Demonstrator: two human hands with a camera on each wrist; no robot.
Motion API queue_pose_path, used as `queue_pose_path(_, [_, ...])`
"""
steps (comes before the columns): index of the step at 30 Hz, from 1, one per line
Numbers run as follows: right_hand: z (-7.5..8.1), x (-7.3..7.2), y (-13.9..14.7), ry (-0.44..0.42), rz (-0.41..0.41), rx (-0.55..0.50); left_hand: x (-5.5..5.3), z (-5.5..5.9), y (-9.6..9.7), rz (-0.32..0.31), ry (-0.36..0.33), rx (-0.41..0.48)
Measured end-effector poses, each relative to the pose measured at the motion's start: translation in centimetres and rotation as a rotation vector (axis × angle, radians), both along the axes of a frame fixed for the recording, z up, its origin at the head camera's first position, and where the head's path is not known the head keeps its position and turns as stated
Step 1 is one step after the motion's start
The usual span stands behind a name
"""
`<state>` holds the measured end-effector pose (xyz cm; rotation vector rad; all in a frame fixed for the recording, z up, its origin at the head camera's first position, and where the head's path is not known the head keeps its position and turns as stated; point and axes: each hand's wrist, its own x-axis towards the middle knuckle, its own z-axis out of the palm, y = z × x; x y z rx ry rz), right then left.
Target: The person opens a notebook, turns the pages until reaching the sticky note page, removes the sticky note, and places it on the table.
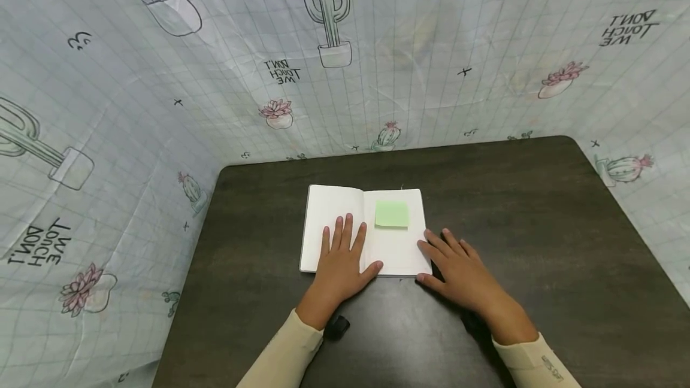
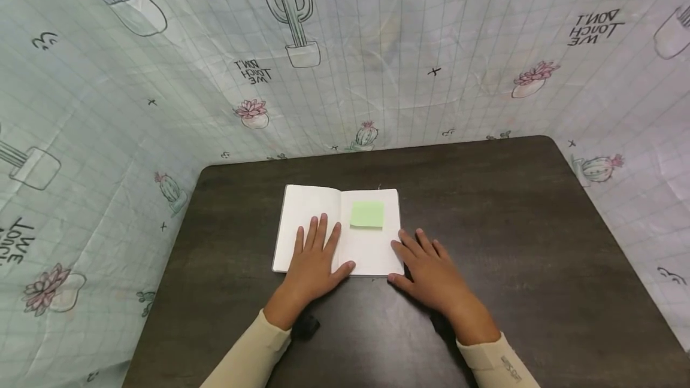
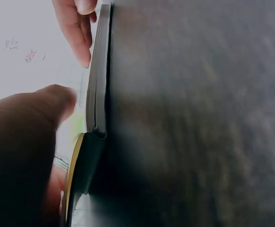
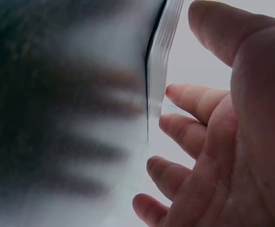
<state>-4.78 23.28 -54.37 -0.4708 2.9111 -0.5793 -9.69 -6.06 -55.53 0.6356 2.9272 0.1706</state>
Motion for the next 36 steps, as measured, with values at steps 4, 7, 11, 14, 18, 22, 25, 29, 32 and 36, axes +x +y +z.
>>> queue_pose_path(4, [-0.4, 0.5, 0.0, -0.007, 0.004, 0.007, 0.4, -0.9, -0.5, 0.024, -0.067, 0.020])
queue_pose_path(7, [-0.5, 0.6, -0.1, 0.001, 0.005, 0.005, 0.4, -1.3, -0.7, 0.034, -0.096, 0.051])
queue_pose_path(11, [-0.4, 0.5, -0.1, 0.010, 0.005, 0.002, 0.2, -1.7, -0.9, 0.042, -0.126, 0.109])
queue_pose_path(14, [-0.3, 0.4, 0.0, 0.013, 0.004, 0.002, 0.0, -1.9, -1.0, 0.044, -0.162, 0.140])
queue_pose_path(18, [-0.2, 0.1, 0.0, 0.014, 0.007, 0.007, -0.2, -1.8, -1.0, 0.039, -0.185, 0.173])
queue_pose_path(22, [-0.1, -0.4, 0.1, 0.026, 0.002, 0.022, -0.2, -1.7, -1.0, 0.034, -0.176, 0.196])
queue_pose_path(25, [0.3, -1.0, 0.2, 0.046, -0.007, 0.034, -0.3, -1.7, -0.9, 0.035, -0.164, 0.197])
queue_pose_path(29, [1.4, -2.2, 0.2, 0.077, 0.002, 0.054, -0.5, -1.7, -0.9, 0.040, -0.144, 0.196])
queue_pose_path(32, [2.2, -3.0, 0.2, 0.107, 0.023, 0.083, -0.4, -1.8, -0.9, 0.045, -0.148, 0.192])
queue_pose_path(36, [3.0, -4.1, -0.2, 0.183, 0.064, 0.124, -0.2, -2.0, -0.9, 0.048, -0.153, 0.188])
